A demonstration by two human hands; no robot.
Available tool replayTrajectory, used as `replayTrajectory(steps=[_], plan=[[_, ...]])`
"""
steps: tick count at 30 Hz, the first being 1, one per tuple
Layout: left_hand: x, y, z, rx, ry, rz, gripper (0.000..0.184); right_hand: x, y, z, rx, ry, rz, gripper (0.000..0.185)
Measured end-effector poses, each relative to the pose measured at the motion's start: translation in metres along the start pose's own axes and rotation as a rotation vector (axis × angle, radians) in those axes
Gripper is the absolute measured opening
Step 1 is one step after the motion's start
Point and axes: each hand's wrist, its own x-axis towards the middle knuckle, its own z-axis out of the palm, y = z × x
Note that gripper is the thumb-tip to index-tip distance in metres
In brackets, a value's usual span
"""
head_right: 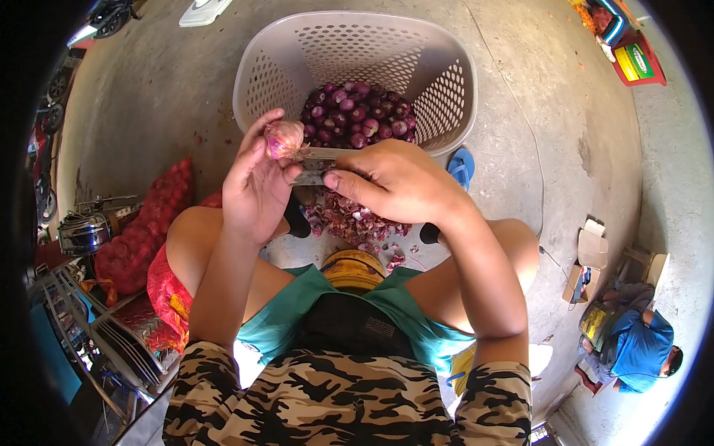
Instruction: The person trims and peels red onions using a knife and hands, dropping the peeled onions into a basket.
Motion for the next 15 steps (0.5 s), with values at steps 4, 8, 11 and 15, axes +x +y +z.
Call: replayTrajectory(steps=[4, 8, 11, 15], plan=[[0.001, 0.001, 0.004, -0.063, 0.063, -0.031, 0.039, -0.001, -0.005, -0.005, -0.192, 0.049, -0.03, 0.026], [-0.001, 0.0, 0.002, -0.022, 0.072, -0.081, 0.039, -0.001, 0.002, -0.003, -0.208, 0.138, -0.082, 0.033], [-0.002, -0.005, -0.004, -0.086, 0.035, -0.13, 0.039, 0.003, 0.005, 0.002, -0.184, 0.254, -0.129, 0.045], [-0.003, -0.01, 0.01, -0.162, 0.065, -0.133, 0.033, 0.007, 0.008, 0.007, -0.148, 0.32, -0.148, 0.047]])
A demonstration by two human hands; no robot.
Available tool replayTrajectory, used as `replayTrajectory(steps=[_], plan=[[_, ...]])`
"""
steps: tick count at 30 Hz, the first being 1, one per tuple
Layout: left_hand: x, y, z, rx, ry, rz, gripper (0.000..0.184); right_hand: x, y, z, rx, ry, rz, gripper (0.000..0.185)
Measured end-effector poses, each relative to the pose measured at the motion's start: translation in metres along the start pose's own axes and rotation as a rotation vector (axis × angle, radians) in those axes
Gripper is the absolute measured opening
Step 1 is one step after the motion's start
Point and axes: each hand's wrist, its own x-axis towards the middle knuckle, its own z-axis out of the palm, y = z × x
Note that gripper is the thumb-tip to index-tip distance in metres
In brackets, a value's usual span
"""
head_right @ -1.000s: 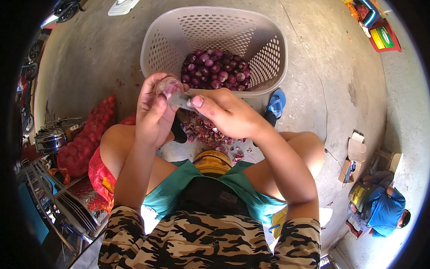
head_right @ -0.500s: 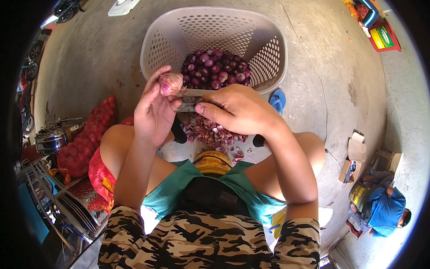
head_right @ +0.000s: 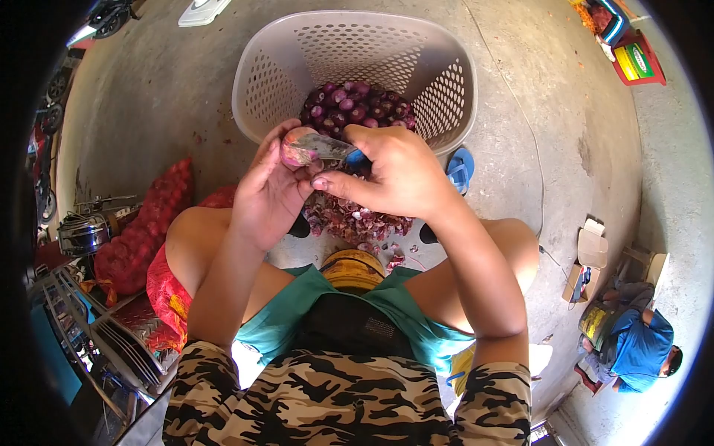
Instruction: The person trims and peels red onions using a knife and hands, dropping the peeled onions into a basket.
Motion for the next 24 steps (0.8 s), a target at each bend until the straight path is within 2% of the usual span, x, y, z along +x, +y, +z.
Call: replayTrajectory(steps=[3, 12, 16, 19, 24], plan=[[-0.002, -0.003, -0.003, 0.012, -0.045, -0.053, 0.034, 0.0, 0.002, 0.006, 0.019, 0.031, 0.019, 0.047], [-0.003, -0.005, -0.01, 0.004, -0.144, 0.017, 0.036, 0.002, -0.005, 0.004, -0.036, 0.029, 0.071, 0.047], [-0.004, -0.006, -0.01, 0.029, -0.122, 0.051, 0.035, 0.002, -0.005, 0.006, -0.051, 0.032, 0.092, 0.045], [-0.004, -0.007, -0.009, 0.053, -0.125, 0.084, 0.036, 0.002, 0.0, 0.013, -0.032, 0.087, 0.023, 0.042], [-0.002, -0.006, -0.012, 0.062, -0.167, 0.076, 0.039, 0.002, -0.004, 0.015, 0.072, 0.023, 0.103, 0.038]])
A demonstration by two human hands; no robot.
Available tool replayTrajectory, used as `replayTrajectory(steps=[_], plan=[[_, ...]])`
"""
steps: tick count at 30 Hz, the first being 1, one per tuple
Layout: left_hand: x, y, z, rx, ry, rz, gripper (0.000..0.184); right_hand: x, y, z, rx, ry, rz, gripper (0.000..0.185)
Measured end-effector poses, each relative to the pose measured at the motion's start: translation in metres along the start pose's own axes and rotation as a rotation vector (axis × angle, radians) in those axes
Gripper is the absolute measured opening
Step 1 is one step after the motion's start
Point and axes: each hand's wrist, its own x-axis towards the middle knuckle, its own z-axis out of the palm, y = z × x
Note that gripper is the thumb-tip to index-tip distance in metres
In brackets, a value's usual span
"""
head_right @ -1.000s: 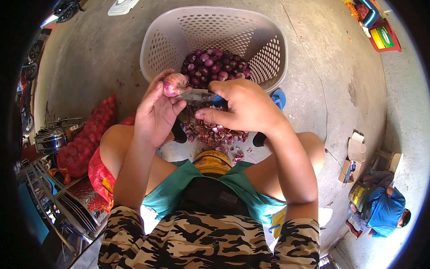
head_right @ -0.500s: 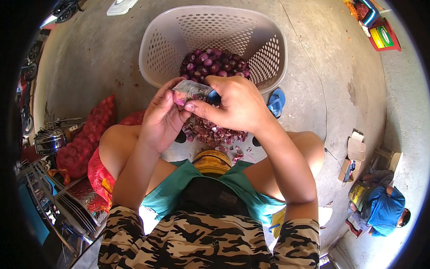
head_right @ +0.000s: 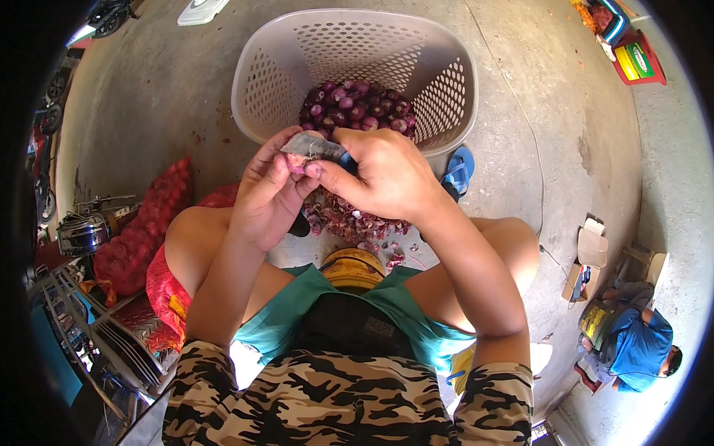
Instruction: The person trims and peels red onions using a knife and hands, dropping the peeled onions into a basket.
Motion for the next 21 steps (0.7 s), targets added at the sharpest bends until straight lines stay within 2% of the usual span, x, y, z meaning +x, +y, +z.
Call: replayTrajectory(steps=[10, 16, 21], plan=[[0.001, -0.0039, -0.0051, 0.025, 0.026, 0.025, 0.039, -0.002, 0.0025, 0.0081, -0.043, 0.003, -0.01, 0.039], [0.0027, -0.0039, -0.0002, -0.034, 0.048, 0.037, 0.035, -0.0019, 0.0009, 0.0093, 0.037, 0.013, -0.006, 0.038], [0.002, -0.0089, 0.0004, -0.094, 0.037, 0.072, 0.034, -0.0014, -0.0015, 0.0066, 0.112, -0.024, 0.077, 0.035]])
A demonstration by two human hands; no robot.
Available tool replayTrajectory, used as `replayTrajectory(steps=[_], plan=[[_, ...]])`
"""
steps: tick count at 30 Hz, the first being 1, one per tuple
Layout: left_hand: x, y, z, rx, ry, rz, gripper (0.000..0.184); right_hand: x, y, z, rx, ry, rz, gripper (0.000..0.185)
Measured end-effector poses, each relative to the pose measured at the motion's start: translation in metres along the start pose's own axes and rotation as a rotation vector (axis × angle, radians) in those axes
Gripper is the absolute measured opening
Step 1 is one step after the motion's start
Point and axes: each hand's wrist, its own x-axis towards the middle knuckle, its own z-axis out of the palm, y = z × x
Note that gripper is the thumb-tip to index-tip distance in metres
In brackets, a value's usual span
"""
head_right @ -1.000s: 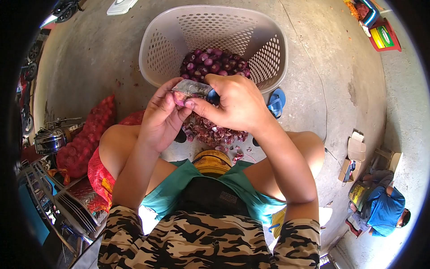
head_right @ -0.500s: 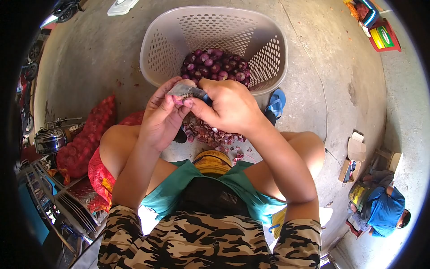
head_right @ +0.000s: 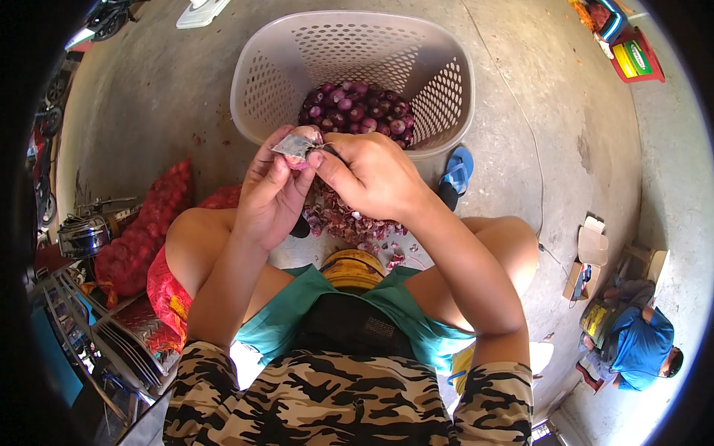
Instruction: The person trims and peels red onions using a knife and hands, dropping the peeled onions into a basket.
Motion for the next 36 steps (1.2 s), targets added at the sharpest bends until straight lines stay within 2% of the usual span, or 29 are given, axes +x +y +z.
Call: replayTrajectory(steps=[4, 7, 9, 13, 16, 19, 21, 25, 28, 30, 33, 36], plan=[[0.001, 0.001, -0.001, 0.0, -0.051, -0.006, 0.034, -0.001, 0.002, -0.002, 0.094, -0.045, 0.046, 0.031], [0.004, 0.003, -0.01, -0.018, -0.114, 0.0, 0.034, -0.001, -0.002, -0.015, 0.099, -0.165, 0.055, 0.029], [0.005, 0.005, -0.015, -0.058, -0.109, -0.003, 0.035, -0.001, -0.005, -0.02, 0.061, -0.168, 0.003, 0.029], [0.004, 0.01, -0.001, 0.079, 0.033, -0.01, 0.04, -0.002, 0.002, -0.023, -0.037, -0.221, -0.121, 0.032], [0.004, 0.015, -0.001, 0.08, 0.041, -0.046, 0.043, -0.004, 0.0, -0.031, -0.169, -0.33, -0.057, 0.032], [0.004, 0.017, -0.006, 0.074, 0.017, -0.057, 0.042, -0.004, -0.007, -0.034, -0.169, -0.393, 0.043, 0.033], [0.004, 0.016, -0.002, 0.121, 0.049, -0.049, 0.041, -0.004, -0.003, -0.033, -0.145, -0.362, 0.042, 0.034], [0.004, 0.018, 0.005, 0.274, 0.114, -0.043, 0.039, -0.006, 0.004, -0.037, -0.233, -0.385, -0.081, 0.036], [0.004, 0.017, 0.009, 0.463, 0.202, 0.018, 0.037, -0.007, 0.001, -0.04, -0.264, -0.453, 0.048, 0.036], [0.005, 0.017, 0.011, 0.591, 0.223, 0.056, 0.037, -0.007, -0.001, -0.04, -0.216, -0.439, 0.049, 0.035], [0.004, 0.018, 0.014, 0.75, 0.137, 0.137, 0.037, -0.004, -0.009, -0.04, -0.124, -0.356, 0.032, 0.03], [0.003, 0.014, 0.016, 0.693, 0.12, 0.151, 0.037, -0.004, -0.009, -0.035, -0.086, -0.204, -0.07, 0.026]])
